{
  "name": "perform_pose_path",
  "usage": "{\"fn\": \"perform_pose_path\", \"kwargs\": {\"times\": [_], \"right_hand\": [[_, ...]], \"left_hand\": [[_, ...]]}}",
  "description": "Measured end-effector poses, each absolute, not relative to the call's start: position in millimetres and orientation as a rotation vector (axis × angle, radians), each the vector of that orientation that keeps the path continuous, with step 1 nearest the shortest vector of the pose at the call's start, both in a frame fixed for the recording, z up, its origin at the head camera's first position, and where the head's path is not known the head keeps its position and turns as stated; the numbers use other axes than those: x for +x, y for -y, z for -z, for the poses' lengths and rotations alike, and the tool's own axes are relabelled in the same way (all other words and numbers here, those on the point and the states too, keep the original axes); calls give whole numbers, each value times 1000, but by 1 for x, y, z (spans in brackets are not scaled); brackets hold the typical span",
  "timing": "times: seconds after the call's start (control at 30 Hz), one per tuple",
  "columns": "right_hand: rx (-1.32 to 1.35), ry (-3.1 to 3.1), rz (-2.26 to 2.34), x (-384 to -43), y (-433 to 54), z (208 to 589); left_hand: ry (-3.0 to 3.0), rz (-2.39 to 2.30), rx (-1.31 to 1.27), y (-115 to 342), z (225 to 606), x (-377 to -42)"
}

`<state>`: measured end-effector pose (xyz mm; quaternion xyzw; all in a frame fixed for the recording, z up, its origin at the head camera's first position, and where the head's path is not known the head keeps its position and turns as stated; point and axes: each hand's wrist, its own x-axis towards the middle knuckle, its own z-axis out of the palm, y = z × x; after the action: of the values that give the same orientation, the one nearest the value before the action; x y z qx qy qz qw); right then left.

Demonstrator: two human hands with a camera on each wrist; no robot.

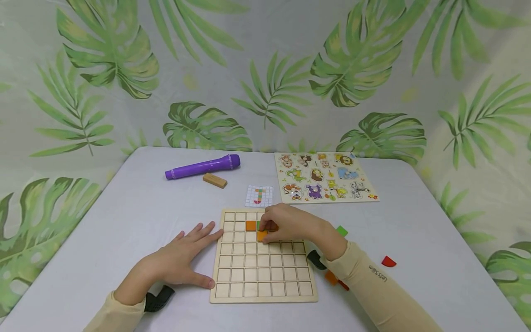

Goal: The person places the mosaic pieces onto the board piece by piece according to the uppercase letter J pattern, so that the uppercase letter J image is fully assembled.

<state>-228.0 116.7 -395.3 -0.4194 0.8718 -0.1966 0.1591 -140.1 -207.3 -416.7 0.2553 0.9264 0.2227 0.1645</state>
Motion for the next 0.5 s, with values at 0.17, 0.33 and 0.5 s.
{"fn": "perform_pose_path", "kwargs": {"times": [0.17,0.33,0.5], "right_hand": [[-1200,-2495,556,-227,-117,394],[-1155,-2497,578,-226,-121,388],[-1073,-2530,586,-225,-128,382]], "left_hand": [[-2641,-638,724,207,417,-140],[-2642,-636,721,207,416,-140],[-2644,-632,726,207,416,-139]]}}
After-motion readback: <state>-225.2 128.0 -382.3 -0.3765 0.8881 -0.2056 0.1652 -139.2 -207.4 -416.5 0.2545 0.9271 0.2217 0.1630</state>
